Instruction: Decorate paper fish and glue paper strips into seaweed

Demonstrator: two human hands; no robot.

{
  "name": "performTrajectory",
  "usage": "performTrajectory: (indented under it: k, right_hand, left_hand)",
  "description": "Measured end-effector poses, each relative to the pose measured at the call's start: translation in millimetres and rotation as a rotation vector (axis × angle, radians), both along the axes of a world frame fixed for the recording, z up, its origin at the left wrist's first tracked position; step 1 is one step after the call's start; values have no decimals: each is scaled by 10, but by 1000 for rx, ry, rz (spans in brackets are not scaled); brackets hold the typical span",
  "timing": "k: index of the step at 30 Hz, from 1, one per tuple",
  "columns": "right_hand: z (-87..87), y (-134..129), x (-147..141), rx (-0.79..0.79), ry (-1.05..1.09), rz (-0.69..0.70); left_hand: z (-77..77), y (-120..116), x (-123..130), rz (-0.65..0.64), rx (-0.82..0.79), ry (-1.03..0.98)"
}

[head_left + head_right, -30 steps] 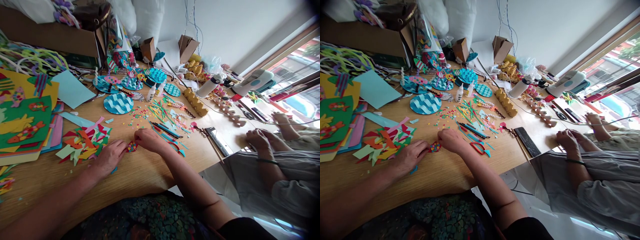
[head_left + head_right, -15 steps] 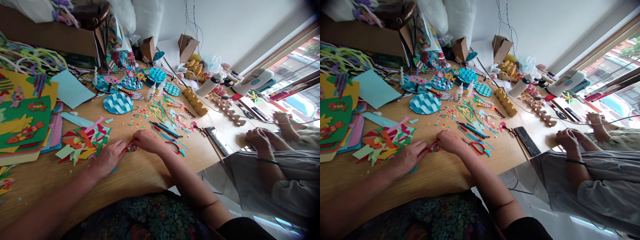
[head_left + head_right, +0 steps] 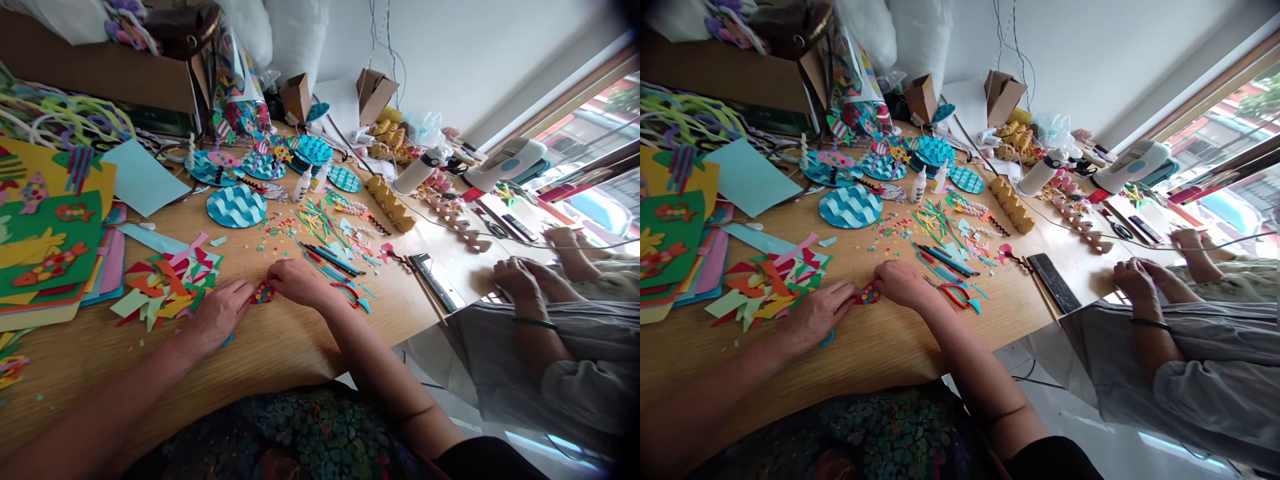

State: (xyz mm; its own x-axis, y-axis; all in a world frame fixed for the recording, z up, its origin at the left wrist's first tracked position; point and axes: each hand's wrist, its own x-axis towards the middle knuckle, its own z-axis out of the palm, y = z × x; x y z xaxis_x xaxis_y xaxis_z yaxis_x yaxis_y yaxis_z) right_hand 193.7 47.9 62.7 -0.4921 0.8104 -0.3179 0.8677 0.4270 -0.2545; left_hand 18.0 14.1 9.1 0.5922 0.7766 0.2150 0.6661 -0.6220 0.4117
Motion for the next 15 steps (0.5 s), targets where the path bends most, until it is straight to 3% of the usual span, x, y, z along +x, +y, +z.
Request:
performTrajectory:
  k: [11,15]
  right_hand:
    - [-9,0,6,-37,15,-19]
    - [-31,12,19,-49,31,-29]
  left_hand:
    - [192,182,4,-151,-12,46]
    - [180,228,34,-198,-22,74]
